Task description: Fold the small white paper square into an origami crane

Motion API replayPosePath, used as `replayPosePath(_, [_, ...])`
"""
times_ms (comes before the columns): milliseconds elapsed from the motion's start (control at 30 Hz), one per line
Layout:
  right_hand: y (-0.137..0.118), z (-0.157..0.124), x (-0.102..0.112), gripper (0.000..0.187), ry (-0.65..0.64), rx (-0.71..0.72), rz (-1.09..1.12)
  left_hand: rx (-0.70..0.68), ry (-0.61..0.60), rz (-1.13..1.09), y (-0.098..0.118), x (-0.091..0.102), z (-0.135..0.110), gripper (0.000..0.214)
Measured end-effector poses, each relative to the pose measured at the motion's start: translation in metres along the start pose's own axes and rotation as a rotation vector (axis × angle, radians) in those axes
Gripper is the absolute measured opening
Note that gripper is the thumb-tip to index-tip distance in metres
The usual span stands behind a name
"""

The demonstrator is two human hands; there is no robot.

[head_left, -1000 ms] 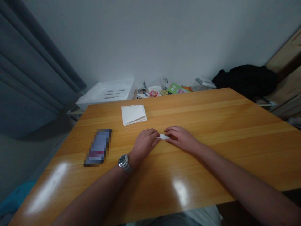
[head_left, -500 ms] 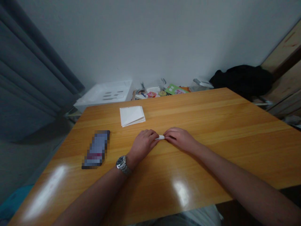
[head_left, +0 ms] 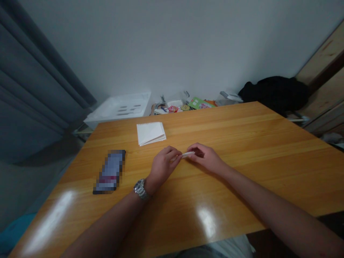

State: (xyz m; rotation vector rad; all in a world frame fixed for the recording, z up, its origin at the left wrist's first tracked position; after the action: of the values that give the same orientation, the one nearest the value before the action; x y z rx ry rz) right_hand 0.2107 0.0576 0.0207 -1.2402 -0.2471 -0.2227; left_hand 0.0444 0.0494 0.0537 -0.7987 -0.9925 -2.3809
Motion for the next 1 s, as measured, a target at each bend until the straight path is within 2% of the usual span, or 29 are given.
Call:
replayPosePath(200, [0.004, -0.001, -0.002, 0.026, 0.042, -0.072, 0.144, 0.124, 0.071, -0.132, -0.002, 0.002, 0.002, 0.012])
replayPosePath(333, [0.002, 0.001, -0.001, 0.026, 0.067, -0.075, 0.194, 0.228, 0.056, -0.235, -0.007, -0.004, 0.001, 0.013])
replayPosePath(433, [0.006, 0.003, 0.0, 0.025, 0.061, -0.104, 0.225, 0.244, 0.065, -0.25, -0.011, -0.005, 0.0, 0.014])
replayPosePath(600, [0.02, 0.006, 0.005, 0.028, 0.076, -0.125, 0.081, 0.051, 0.021, -0.136, -0.007, -0.006, 0.0, 0.014])
replayPosePath(733, [0.021, 0.006, 0.007, 0.031, 0.058, -0.09, -0.054, -0.072, -0.079, -0.045, -0.002, -0.013, -0.002, 0.021])
replayPosePath(867, [0.019, 0.006, 0.007, 0.037, 0.04, -0.028, -0.189, -0.152, -0.153, 0.021, 0.003, -0.02, -0.006, 0.027])
replayPosePath(1000, [0.015, 0.006, 0.003, 0.033, 0.016, 0.071, -0.3, -0.203, -0.202, 0.072, 0.005, -0.025, -0.01, 0.027])
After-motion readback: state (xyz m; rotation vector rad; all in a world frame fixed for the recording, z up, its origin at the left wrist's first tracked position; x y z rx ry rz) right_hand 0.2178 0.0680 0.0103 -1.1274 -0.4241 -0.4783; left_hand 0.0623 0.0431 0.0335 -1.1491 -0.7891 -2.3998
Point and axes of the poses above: each hand's wrist, its own z-axis towards the middle knuckle, its own x-axis out of the back of the hand, y = z × x, the point moved 8 cm from there along z, towards the middle knuckle, and after that the axes turned 11 degrees about y, right-handed, at the moved point
